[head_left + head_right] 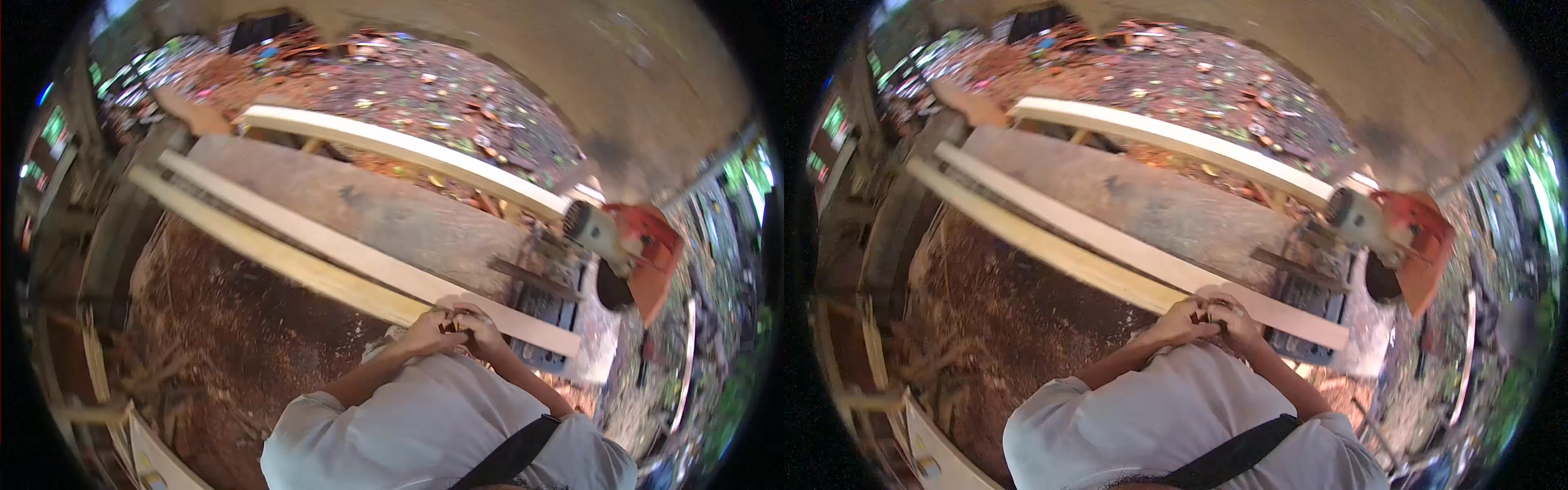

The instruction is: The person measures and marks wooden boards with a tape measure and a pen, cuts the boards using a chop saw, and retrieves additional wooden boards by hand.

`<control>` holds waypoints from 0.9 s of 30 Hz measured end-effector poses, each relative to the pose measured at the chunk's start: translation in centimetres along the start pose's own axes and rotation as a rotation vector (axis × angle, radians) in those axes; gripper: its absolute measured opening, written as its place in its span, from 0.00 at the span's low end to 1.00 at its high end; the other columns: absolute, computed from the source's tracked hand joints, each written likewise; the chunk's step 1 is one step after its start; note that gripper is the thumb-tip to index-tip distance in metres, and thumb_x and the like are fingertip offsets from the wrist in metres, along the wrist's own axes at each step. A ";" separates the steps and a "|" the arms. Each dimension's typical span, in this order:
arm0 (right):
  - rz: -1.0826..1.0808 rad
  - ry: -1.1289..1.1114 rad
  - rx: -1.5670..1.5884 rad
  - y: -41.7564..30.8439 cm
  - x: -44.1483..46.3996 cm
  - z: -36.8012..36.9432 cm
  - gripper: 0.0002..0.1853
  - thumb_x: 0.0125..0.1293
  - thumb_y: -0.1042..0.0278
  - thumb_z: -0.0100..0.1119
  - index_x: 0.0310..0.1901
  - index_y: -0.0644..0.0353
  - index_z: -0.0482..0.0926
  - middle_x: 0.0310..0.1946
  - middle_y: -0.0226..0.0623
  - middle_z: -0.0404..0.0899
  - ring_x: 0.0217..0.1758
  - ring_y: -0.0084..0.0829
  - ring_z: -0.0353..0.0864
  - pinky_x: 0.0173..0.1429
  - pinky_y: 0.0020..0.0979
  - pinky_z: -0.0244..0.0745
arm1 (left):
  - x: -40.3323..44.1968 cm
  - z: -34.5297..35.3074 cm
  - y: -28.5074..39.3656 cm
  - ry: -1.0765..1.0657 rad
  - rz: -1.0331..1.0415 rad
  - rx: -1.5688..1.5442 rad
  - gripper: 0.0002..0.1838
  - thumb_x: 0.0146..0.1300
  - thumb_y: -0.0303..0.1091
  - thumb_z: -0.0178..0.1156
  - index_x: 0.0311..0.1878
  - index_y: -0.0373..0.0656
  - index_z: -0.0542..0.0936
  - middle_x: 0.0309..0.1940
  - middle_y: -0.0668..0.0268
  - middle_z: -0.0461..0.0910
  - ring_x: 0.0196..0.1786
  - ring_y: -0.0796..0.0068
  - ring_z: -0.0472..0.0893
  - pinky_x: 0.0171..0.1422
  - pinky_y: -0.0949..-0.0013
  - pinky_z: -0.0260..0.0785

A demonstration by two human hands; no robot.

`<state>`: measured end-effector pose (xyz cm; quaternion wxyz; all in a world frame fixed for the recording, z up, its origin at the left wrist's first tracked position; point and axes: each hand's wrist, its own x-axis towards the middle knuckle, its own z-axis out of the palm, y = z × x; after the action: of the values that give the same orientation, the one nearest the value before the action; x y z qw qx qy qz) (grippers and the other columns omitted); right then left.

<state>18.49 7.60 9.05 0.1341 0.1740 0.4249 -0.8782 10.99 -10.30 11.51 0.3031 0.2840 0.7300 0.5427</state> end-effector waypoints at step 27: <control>0.034 0.078 -1.380 -0.6 -10.9 -10.8 0.16 0.69 0.55 0.61 0.40 0.62 0.83 0.30 0.47 0.83 0.37 0.41 0.83 0.43 0.40 0.75 | -5.2 -16.1 -1.6 1.131 -0.116 -0.602 0.07 0.64 0.30 0.62 0.38 0.37 0.85 0.25 0.63 0.79 0.26 0.73 0.78 0.33 0.68 0.69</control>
<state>30.18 17.46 7.79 0.2123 0.0870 0.8884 -0.3976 2.17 -24.62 14.32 -0.0333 -0.1834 0.6069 0.7726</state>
